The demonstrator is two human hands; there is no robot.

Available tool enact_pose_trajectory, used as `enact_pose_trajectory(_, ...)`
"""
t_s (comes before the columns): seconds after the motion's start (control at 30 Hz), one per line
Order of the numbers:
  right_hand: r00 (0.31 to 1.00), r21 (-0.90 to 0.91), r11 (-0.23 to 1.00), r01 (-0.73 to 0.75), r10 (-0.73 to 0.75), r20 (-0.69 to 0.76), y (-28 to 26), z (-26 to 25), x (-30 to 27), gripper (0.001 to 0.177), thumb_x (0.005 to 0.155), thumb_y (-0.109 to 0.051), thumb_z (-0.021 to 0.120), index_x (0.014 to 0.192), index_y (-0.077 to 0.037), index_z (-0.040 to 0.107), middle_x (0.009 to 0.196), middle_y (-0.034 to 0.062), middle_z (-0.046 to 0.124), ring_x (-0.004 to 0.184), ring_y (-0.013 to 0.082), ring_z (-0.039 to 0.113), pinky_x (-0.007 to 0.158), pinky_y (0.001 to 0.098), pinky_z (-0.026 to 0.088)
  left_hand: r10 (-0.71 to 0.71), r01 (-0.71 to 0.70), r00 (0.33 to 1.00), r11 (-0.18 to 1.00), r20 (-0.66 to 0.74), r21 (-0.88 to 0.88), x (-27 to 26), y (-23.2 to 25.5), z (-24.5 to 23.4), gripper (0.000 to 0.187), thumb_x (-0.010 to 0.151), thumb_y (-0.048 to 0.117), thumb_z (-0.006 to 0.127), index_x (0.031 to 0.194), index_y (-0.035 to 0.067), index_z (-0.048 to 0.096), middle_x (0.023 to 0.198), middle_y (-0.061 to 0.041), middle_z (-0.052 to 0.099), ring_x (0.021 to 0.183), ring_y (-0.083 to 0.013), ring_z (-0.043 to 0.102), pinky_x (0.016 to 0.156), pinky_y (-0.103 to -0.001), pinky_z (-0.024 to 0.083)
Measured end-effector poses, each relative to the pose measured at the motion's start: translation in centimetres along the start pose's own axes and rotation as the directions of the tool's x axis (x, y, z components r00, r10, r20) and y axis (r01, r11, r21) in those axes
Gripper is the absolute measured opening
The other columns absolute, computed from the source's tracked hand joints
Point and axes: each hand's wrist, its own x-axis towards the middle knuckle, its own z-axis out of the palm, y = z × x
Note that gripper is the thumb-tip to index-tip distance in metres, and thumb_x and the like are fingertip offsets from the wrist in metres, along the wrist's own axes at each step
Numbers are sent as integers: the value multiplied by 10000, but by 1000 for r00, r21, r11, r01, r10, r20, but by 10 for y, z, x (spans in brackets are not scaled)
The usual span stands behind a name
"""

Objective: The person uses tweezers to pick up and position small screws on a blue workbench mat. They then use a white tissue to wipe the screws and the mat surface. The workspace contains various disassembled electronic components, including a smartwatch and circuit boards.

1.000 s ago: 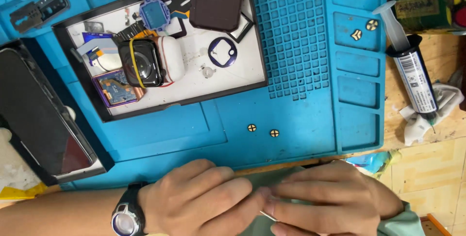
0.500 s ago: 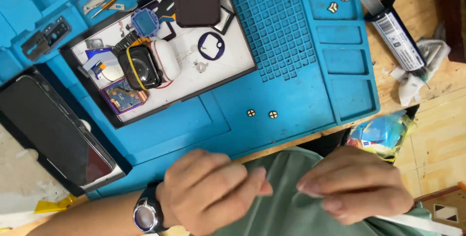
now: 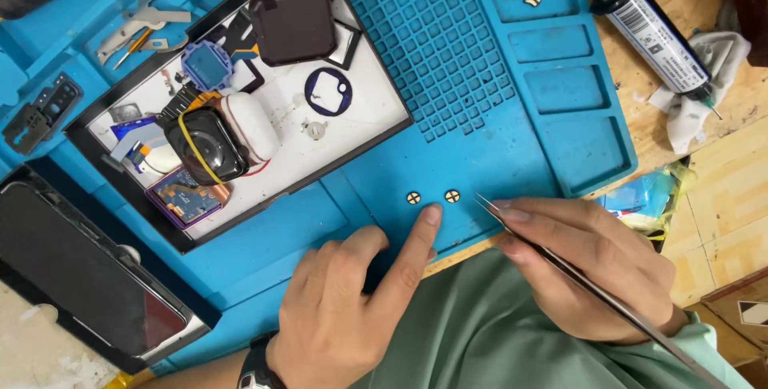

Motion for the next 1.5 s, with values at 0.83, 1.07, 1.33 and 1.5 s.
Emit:
enact_pose_trajectory(0.83,974,36,978,207,-210,84,27,-2,2,173,790,-31,630,914,80,583,894,234,657,760,244,692,657,226,582,-28,27,999,999,21,47,5,1,8,335,968,126,481,1229,292,609,867,-8,433,555,-124,398,550,-293,474)
enact_pose_trajectory(1.07,999,70,997,-39,37,29,10,-6,-3,158,772,-58,587,867,69,582,860,254,642,718,226,721,644,217,628,-40,38,998,998,44,40,1,-2,8,424,944,42,440,1259,284,586,884,-18,431,563,-133,417,554,-303,479)
enact_pose_trajectory(1.33,895,-104,954,-282,300,330,-14,-24,41,151,806,-108,477,888,11,521,936,173,652,740,162,774,700,207,615,-5,3,999,998,37,59,-17,-17,10,374,957,171,455,1268,312,608,825,-7,431,532,-135,361,477,-280,397)
enact_pose_trajectory(1.5,795,65,988,-139,72,602,22,-9,74,161,790,-120,532,895,-39,622,880,94,700,793,139,749,660,200,629,1,-2,999,1000,48,14,-22,-20,12,393,960,146,399,1288,258,586,844,-23,470,539,-146,390,497,-293,394)
